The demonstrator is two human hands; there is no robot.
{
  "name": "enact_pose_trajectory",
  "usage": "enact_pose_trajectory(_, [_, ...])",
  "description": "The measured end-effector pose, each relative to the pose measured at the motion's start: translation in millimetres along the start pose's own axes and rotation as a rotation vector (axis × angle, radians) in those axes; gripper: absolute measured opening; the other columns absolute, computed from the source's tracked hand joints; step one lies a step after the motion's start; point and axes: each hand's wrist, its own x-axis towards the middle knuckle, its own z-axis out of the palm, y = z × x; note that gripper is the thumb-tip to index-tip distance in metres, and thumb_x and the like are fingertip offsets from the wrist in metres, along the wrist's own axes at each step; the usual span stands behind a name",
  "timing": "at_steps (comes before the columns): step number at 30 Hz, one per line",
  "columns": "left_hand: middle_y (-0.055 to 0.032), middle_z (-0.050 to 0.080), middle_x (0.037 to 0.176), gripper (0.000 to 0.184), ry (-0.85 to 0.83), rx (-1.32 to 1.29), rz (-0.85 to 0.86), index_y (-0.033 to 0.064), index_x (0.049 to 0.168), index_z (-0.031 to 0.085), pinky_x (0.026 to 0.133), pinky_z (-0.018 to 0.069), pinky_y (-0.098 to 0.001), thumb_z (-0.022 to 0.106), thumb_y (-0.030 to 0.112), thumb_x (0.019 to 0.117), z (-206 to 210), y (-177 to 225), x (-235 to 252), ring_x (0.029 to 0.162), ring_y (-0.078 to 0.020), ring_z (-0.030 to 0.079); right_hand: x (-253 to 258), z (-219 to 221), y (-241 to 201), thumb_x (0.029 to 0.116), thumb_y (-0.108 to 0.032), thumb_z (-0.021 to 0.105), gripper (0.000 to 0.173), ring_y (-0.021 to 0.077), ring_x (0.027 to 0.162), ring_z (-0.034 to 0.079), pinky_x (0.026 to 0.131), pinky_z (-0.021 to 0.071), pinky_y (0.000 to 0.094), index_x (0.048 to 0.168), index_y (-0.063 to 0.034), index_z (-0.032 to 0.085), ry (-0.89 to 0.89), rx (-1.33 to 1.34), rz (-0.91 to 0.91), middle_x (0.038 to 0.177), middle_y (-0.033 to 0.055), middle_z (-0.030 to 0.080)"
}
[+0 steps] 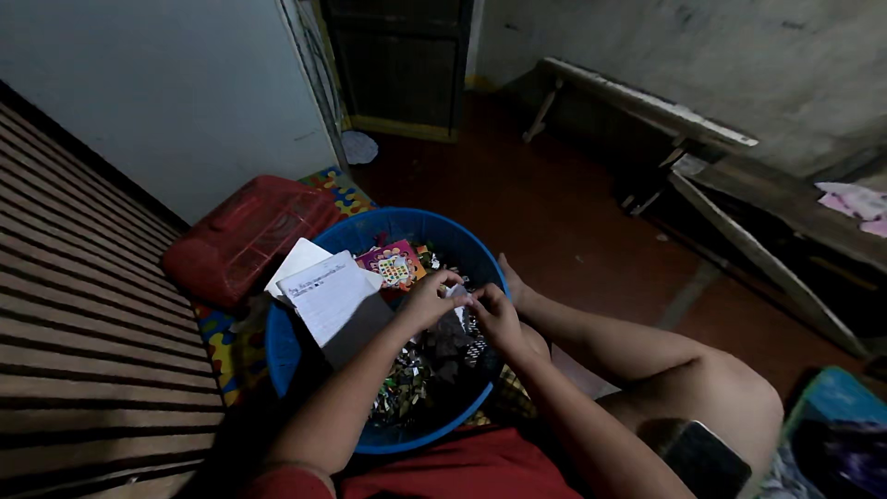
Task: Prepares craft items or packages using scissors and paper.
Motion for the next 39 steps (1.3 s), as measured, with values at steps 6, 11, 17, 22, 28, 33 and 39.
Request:
enact_pose_trajectory(6, [-0.0131, 0.071, 0.109, 0.028, 0.182, -0.068, -0.017, 0.0010, 0.115, 0.071, 0.096, 0.0543, -0.0403, 0.064, 0.025, 0.1018, -7.0, -10.9, 5.3, 0.102, -0.0185, 0.068, -0.4, 0.1, 2.4, 0.1017, -0.012, 0.054, 0.015, 0.0102, 0.078, 0.061, 0.073, 0.0551, 0.0274, 0.101, 0.0025, 0.059, 0.019, 0.114, 0.001, 0.091, 0.0074, 0.061])
enact_pose_trajectory(11, [-0.0124, 0.070, 0.107, 0.028, 0.122, -0.062, -0.013, 0.0007, 0.116, 0.068, 0.092, 0.0541, -0.0384, 0.061, 0.025, 0.1034, -6.9, -5.6, 3.1, 0.098, -0.0171, 0.067, -0.8, 1.2, -0.3, 0.1016, -0.012, 0.055, 0.014, 0.0094, 0.078, 0.063, 0.074, 0.0561, 0.0273, 0.106, 0.0013, 0.056, 0.024, 0.187, -0.004, 0.090, 0.0053, 0.064])
enact_pose_trajectory(17, [-0.0090, 0.070, 0.104, 0.031, 0.005, -0.064, 0.033, 0.0019, 0.117, 0.068, 0.090, 0.0547, -0.0325, 0.061, 0.028, 0.1022, 2.6, 2.1, -2.0, 0.094, -0.0119, 0.067, -1.6, 1.4, -1.1, 0.0985, -0.008, 0.061, 0.011, 0.0076, 0.075, 0.065, 0.073, 0.0570, 0.0259, 0.103, 0.0018, 0.062, 0.019, 0.194, -0.007, 0.086, 0.0033, 0.067])
enact_pose_trajectory(22, [-0.0111, 0.069, 0.102, 0.031, 0.046, 0.003, 0.002, 0.0017, 0.114, 0.069, 0.089, 0.0524, -0.0379, 0.060, 0.029, 0.1037, 7.2, 4.0, -1.8, 0.093, -0.0167, 0.065, -2.7, 1.4, -5.1, 0.0974, -0.008, 0.063, 0.009, 0.0049, 0.072, 0.063, 0.069, 0.0547, 0.0226, 0.100, 0.0003, 0.063, 0.002, 0.148, 0.008, 0.082, 0.0013, 0.066])
enact_pose_trajectory(28, [-0.0184, 0.068, 0.104, 0.030, 0.238, -0.112, -0.114, -0.0034, 0.113, 0.067, 0.091, 0.0537, -0.0474, 0.059, 0.024, 0.1040, 2.9, -11.4, 7.6, 0.096, -0.0261, 0.066, -4.5, -0.2, -3.8, 0.0974, -0.007, 0.062, 0.008, 0.0055, 0.073, 0.063, 0.070, 0.0550, 0.0232, 0.099, 0.0010, 0.063, -0.005, 0.092, -0.024, 0.085, 0.0027, 0.067])
enact_pose_trajectory(33, [-0.0147, 0.065, 0.096, 0.027, 0.479, -0.305, -0.098, -0.0052, 0.116, 0.060, 0.077, 0.0552, -0.0376, 0.051, 0.019, 0.1081, -23.6, -25.5, 11.6, 0.081, -0.0191, 0.064, -4.5, -1.5, -7.9, 0.0989, -0.006, 0.060, 0.007, 0.0057, 0.073, 0.064, 0.071, 0.0552, 0.0234, 0.101, 0.0005, 0.062, -0.018, 0.110, 0.004, 0.084, 0.0018, 0.067])
enact_pose_trajectory(39, [-0.0143, 0.067, 0.105, 0.025, 0.430, -0.312, -0.076, 0.0001, 0.129, 0.054, 0.077, 0.0591, -0.0366, 0.044, 0.011, 0.1095, -26.7, -23.7, 11.4, 0.083, -0.0183, 0.069, -2.3, -0.2, -2.4, 0.0992, -0.007, 0.060, 0.009, 0.0090, 0.074, 0.066, 0.071, 0.0574, 0.0264, 0.103, 0.0010, 0.062, 0.028, 0.193, -0.009, 0.085, 0.0032, 0.068])
